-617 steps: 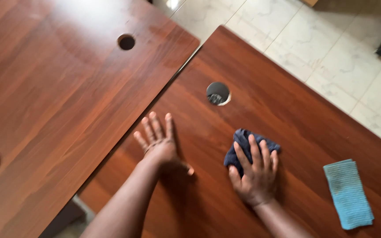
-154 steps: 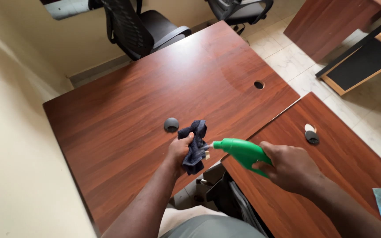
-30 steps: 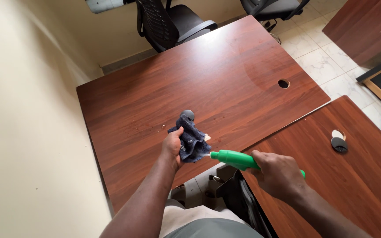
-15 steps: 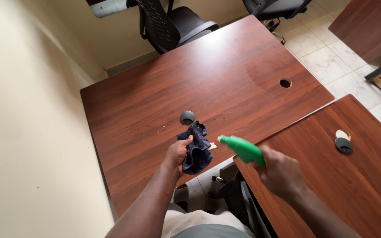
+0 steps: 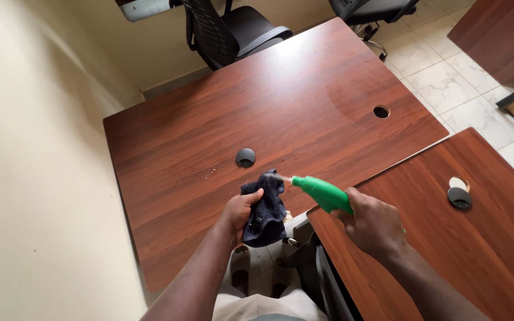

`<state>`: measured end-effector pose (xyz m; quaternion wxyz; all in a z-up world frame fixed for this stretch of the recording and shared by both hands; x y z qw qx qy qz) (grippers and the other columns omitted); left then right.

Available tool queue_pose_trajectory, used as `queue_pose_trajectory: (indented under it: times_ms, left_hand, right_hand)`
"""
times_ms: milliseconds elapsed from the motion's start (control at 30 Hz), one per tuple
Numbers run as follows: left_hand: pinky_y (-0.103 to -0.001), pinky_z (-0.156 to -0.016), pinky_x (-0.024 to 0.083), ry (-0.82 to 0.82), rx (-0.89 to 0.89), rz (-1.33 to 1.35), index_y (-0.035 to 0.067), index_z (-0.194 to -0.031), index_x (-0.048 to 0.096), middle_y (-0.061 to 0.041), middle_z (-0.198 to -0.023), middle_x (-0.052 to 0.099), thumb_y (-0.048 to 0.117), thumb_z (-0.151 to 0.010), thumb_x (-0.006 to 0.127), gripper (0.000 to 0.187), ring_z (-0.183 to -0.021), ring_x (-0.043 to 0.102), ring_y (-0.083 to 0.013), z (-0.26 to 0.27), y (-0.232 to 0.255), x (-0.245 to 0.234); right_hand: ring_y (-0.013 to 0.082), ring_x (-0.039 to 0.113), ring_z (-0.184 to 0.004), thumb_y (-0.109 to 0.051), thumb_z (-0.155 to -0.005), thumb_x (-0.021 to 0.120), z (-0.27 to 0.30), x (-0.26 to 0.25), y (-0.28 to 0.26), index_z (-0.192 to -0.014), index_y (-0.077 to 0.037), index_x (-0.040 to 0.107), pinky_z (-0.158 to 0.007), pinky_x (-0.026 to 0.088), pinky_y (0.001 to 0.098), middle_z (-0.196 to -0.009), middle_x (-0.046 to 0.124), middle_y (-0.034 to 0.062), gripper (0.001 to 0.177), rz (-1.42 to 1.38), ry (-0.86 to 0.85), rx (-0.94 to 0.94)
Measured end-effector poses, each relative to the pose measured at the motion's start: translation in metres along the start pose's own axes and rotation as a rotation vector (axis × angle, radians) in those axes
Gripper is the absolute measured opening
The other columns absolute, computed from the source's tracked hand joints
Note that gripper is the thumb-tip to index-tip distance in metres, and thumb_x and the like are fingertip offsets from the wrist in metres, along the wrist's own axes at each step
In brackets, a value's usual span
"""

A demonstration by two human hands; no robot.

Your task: Cleaning a wooden desk surface using a spray bottle and a cloth.

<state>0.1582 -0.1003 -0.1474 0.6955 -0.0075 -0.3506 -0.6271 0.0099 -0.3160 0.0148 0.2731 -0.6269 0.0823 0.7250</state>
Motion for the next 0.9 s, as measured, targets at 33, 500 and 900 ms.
queue_pose_trajectory:
  times_ms: [33, 500, 900]
  left_hand:
    - [-0.059, -0.07, 0.063, 0.003, 0.0, 0.003, -0.006, -0.104, 0.071, -0.03, -0.091, 0.074, 0.019, -0.088, 0.08, 0.031, -0.08, 0.076, -0.044, 0.006, 0.0, 0.004]
    - [-0.055, -0.07, 0.064, 0.12, 0.175, 0.003, 0.002, -0.104, 0.069, -0.021, -0.085, 0.071, 0.022, -0.093, 0.077, 0.024, -0.077, 0.075, -0.0381, 0.018, 0.019, -0.003]
    - [-0.062, -0.087, 0.059, 0.123, 0.066, 0.114, 0.002, -0.113, 0.066, -0.023, -0.105, 0.075, 0.03, -0.101, 0.062, 0.031, -0.092, 0.073, -0.0395, 0.026, 0.012, -0.015]
  right_hand:
    - [0.0288, 0.076, -0.09, -0.045, -0.088, 0.069, 0.0, -0.001, -0.002, -0.11, -0.025, 0.058, -0.083, 0.059, 0.0471, -0.086, 0.071, 0.0019, 0.032, 0.001, -0.003, -0.003]
    - [0.0268, 0.075, -0.093, -0.04, -0.086, 0.069, 0.016, 0.025, -0.025, -0.11, -0.024, 0.055, -0.084, 0.059, 0.0474, -0.091, 0.073, 0.0008, 0.032, 0.125, -0.133, -0.228]
    - [0.0314, 0.068, -0.062, -0.048, -0.091, 0.067, 0.006, 0.043, -0.043, -0.092, -0.019, 0.054, -0.053, 0.052, 0.0526, -0.077, 0.071, 0.0036, 0.032, 0.117, 0.005, -0.207]
Point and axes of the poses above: each hand's wrist, its own z-axis away from the middle knuckle, its own x-axis out of the palm, y = z × x, the point moved 7 cm from there along -z, towards the middle knuckle
